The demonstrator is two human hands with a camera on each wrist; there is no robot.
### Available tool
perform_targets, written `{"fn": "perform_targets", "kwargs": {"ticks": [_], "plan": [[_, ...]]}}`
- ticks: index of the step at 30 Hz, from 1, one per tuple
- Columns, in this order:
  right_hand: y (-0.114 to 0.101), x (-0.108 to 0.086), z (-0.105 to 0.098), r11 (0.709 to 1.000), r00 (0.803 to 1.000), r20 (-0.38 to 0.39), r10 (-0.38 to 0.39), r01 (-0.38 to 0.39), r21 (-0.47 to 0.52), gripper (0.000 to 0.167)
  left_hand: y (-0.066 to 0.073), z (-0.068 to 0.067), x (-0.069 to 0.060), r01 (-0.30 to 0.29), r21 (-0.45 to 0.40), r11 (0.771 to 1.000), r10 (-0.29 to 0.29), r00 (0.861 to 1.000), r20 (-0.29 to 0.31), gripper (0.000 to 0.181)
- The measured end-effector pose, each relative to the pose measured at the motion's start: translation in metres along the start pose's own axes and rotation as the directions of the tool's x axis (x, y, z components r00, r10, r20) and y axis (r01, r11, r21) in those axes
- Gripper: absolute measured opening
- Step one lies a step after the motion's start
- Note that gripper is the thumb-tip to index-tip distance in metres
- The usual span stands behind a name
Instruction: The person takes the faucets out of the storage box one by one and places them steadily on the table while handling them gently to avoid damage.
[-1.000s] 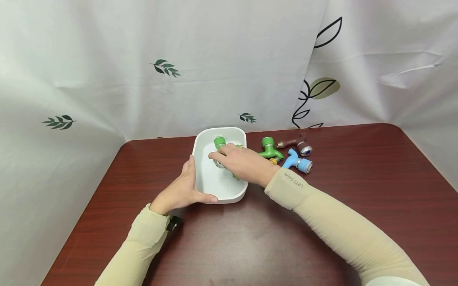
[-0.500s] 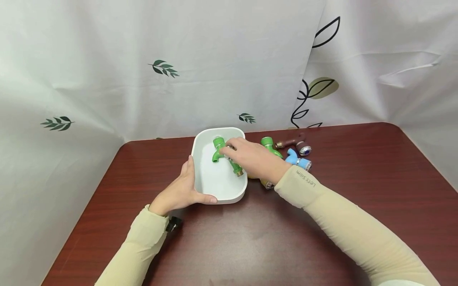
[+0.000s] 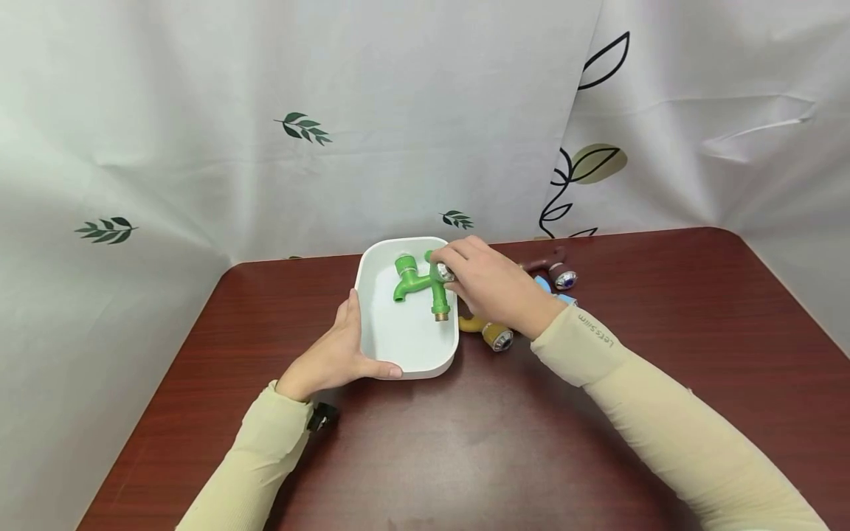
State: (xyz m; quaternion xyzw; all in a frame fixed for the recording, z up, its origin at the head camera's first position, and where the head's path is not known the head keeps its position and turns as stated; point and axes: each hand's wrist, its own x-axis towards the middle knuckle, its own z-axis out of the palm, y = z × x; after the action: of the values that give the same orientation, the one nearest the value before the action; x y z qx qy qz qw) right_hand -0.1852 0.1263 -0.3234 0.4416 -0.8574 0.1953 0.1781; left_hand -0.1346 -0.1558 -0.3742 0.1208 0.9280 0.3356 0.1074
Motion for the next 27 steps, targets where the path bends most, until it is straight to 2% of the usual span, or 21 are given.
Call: {"fn": "perform_targets", "kwargs": {"ticks": [12, 21, 27], "plan": [[0.008, -0.014, -0.01, 0.99, 0.99, -0.021, 0.142, -0.142, -0.003, 0.039, 0.001, 0.0, 0.001, -0.011, 0.006, 1.0, 0.011, 1.0, -0.012, 0.159], [0.021, -0.03, -0.019, 0.988, 0.984, -0.098, 0.152, -0.153, -0.011, 0.037, 0.003, -0.001, 0.0, -0.014, 0.014, 1.0, 0.014, 1.0, -0.01, 0.159], [0.026, -0.039, -0.025, 0.978, 0.97, -0.124, 0.208, -0.21, 0.001, 0.037, 0.003, 0.0, 0.0, -0.002, 0.019, 1.0, 0.002, 1.0, -0.007, 0.159]]}}
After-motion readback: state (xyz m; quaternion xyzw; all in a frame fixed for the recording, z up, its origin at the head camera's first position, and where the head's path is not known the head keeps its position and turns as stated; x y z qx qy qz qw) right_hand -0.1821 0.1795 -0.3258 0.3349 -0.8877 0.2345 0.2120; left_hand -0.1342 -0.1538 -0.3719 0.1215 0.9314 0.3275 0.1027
